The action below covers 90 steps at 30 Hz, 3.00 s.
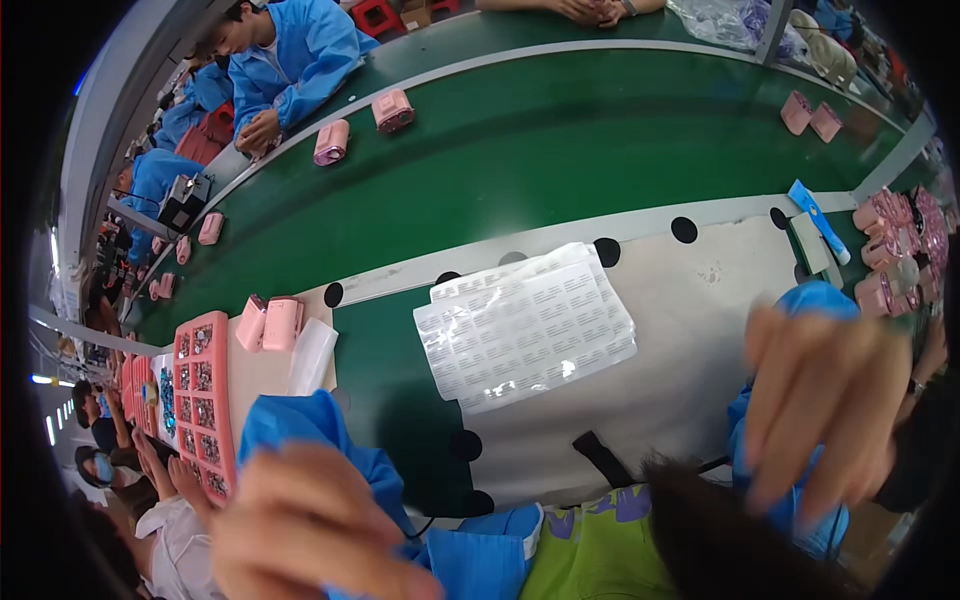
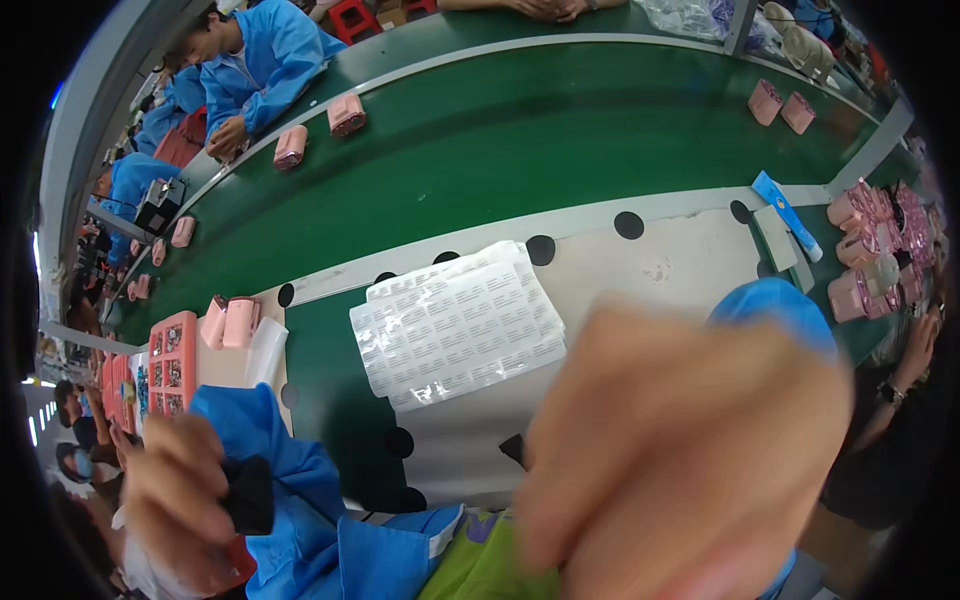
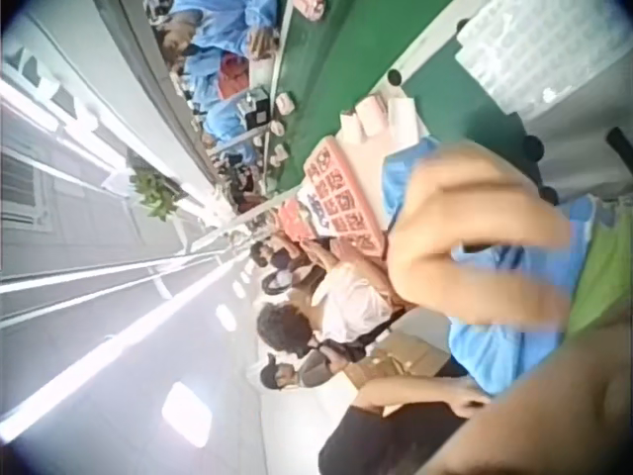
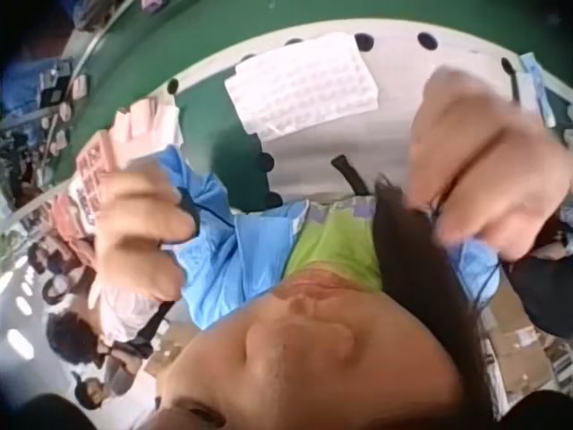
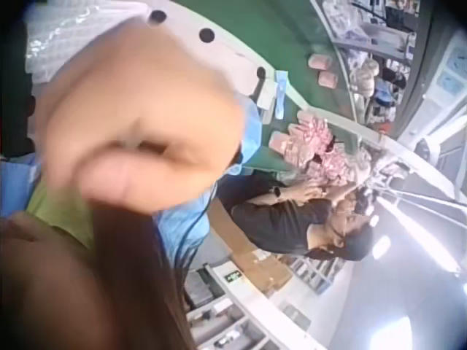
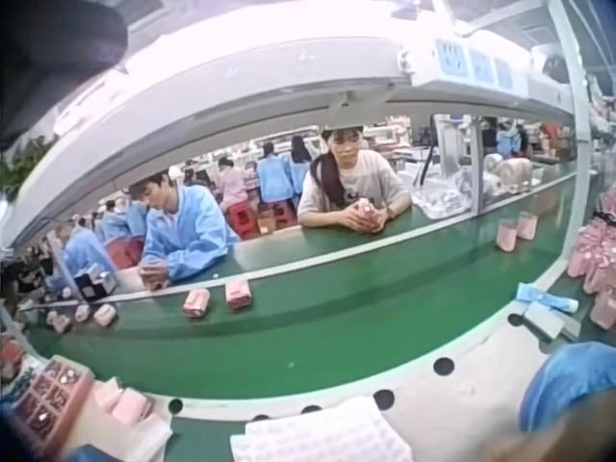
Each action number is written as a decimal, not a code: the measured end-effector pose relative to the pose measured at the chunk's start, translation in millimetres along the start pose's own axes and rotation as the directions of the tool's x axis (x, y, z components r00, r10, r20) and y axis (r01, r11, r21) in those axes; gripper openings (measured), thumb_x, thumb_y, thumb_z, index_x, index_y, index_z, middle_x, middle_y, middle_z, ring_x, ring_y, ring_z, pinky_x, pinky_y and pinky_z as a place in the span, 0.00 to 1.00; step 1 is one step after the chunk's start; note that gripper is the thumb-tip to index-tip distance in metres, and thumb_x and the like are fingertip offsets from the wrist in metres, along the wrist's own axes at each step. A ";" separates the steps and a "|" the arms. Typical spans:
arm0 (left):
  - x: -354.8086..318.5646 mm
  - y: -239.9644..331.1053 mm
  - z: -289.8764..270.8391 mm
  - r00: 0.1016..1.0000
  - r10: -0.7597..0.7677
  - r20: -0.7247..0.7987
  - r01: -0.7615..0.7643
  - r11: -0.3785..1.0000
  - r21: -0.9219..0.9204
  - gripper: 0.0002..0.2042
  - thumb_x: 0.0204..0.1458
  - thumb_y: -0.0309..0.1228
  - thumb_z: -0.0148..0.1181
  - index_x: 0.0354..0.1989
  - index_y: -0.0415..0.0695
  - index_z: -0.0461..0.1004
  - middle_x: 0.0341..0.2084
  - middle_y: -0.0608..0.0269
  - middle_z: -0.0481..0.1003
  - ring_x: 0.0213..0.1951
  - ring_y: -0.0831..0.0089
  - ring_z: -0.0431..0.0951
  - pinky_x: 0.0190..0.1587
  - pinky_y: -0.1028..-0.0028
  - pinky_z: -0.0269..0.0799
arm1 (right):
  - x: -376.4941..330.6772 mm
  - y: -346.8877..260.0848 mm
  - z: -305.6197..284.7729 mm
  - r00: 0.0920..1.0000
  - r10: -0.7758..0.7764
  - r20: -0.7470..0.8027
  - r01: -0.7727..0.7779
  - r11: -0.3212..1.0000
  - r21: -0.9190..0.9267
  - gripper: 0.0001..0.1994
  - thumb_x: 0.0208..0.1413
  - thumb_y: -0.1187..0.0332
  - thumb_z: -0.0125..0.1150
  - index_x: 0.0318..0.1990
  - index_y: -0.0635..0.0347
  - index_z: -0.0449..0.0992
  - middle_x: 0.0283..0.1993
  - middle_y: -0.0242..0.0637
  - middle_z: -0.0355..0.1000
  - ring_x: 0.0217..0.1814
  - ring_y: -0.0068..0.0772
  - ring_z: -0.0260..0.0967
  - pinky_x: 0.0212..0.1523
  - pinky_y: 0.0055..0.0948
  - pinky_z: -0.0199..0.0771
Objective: Applying small labels from a sheet onto pink handheld electronic devices at an assembly line station.
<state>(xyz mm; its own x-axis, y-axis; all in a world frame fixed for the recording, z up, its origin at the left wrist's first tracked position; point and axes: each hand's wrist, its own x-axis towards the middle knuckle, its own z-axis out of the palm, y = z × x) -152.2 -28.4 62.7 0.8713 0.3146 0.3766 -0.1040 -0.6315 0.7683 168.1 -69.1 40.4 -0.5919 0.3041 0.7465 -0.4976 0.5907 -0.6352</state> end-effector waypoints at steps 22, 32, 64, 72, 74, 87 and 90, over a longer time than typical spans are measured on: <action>39.0 -194.4 18.2 0.818 -0.490 -0.300 0.546 0.826 0.138 0.09 0.40 0.30 0.61 0.30 0.39 0.73 0.19 0.65 0.72 0.24 0.79 0.68 0.32 0.80 0.62 | -33.9 162.9 -67.3 0.583 0.755 -0.300 -0.769 0.393 -0.503 0.08 0.42 0.68 0.60 0.28 0.64 0.73 0.22 0.37 0.71 0.23 0.29 0.67 0.25 0.22 0.64; 48.5 -193.9 19.2 0.768 -0.551 -0.326 0.606 0.790 0.092 0.08 0.43 0.32 0.59 0.26 0.39 0.75 0.19 0.66 0.73 0.23 0.81 0.68 0.28 0.81 0.62 | -38.5 166.6 -65.8 0.570 0.680 -0.461 -0.808 0.362 -0.465 0.07 0.39 0.69 0.62 0.26 0.62 0.74 0.23 0.35 0.71 0.25 0.30 0.67 0.29 0.24 0.65; 25.6 -207.3 34.0 0.704 -0.709 -0.025 0.702 0.701 -0.123 0.13 0.44 0.33 0.60 0.35 0.37 0.72 0.24 0.67 0.71 0.28 0.83 0.67 0.30 0.84 0.62 | -24.0 134.6 -72.3 0.889 0.355 -0.290 -0.458 0.699 -0.549 0.03 0.38 0.75 0.61 0.23 0.57 0.74 0.44 0.37 0.67 0.42 0.32 0.61 0.45 0.31 0.58; 55.2 -192.7 -12.2 0.776 -0.594 -0.214 0.631 0.734 0.250 0.26 0.42 0.43 0.59 0.45 0.36 0.66 0.43 0.47 0.66 0.46 0.59 0.67 0.48 0.69 0.62 | -34.7 100.3 -93.0 0.620 0.537 -0.572 -0.714 0.689 -0.127 0.01 0.44 0.75 0.56 0.25 0.59 0.70 0.46 0.39 0.64 0.41 0.20 0.60 0.42 0.23 0.59; 65.1 -231.0 -37.6 0.763 -0.549 -0.342 0.642 0.707 0.297 0.28 0.42 0.45 0.58 0.47 0.37 0.65 0.43 0.47 0.66 0.46 0.56 0.67 0.49 0.68 0.61 | -34.6 98.1 -95.7 0.614 0.505 -0.607 -0.701 0.702 -0.126 0.01 0.46 0.74 0.55 0.27 0.59 0.70 0.46 0.38 0.64 0.38 0.18 0.60 0.40 0.20 0.59; 143.0 -451.2 -91.6 0.641 -0.215 -0.737 0.753 -0.010 0.658 0.45 0.30 0.51 0.64 0.57 0.46 0.48 0.54 0.52 0.53 0.54 0.53 0.56 0.48 0.62 0.61 | -37.9 100.1 -105.2 0.594 0.449 -0.667 -0.666 0.740 -0.095 0.02 0.49 0.72 0.53 0.30 0.58 0.70 0.45 0.36 0.65 0.40 0.16 0.58 0.43 0.19 0.57; 154.0 -474.2 -105.4 0.741 -0.170 -0.649 0.651 -0.051 0.757 0.45 0.29 0.50 0.65 0.55 0.44 0.50 0.52 0.52 0.56 0.53 0.55 0.58 0.47 0.62 0.63 | -38.1 101.5 -107.1 0.626 0.429 -0.652 -0.650 0.748 -0.132 0.02 0.50 0.71 0.52 0.31 0.58 0.69 0.45 0.35 0.65 0.41 0.16 0.58 0.44 0.19 0.56</action>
<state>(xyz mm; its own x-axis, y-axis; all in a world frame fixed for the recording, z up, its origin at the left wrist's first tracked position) -19.3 394.2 -189.2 0.3525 0.8007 0.4844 0.9358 -0.2994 -0.1861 208.0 59.3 -31.3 -0.1702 0.9306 0.3241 0.0963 0.3430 -0.9344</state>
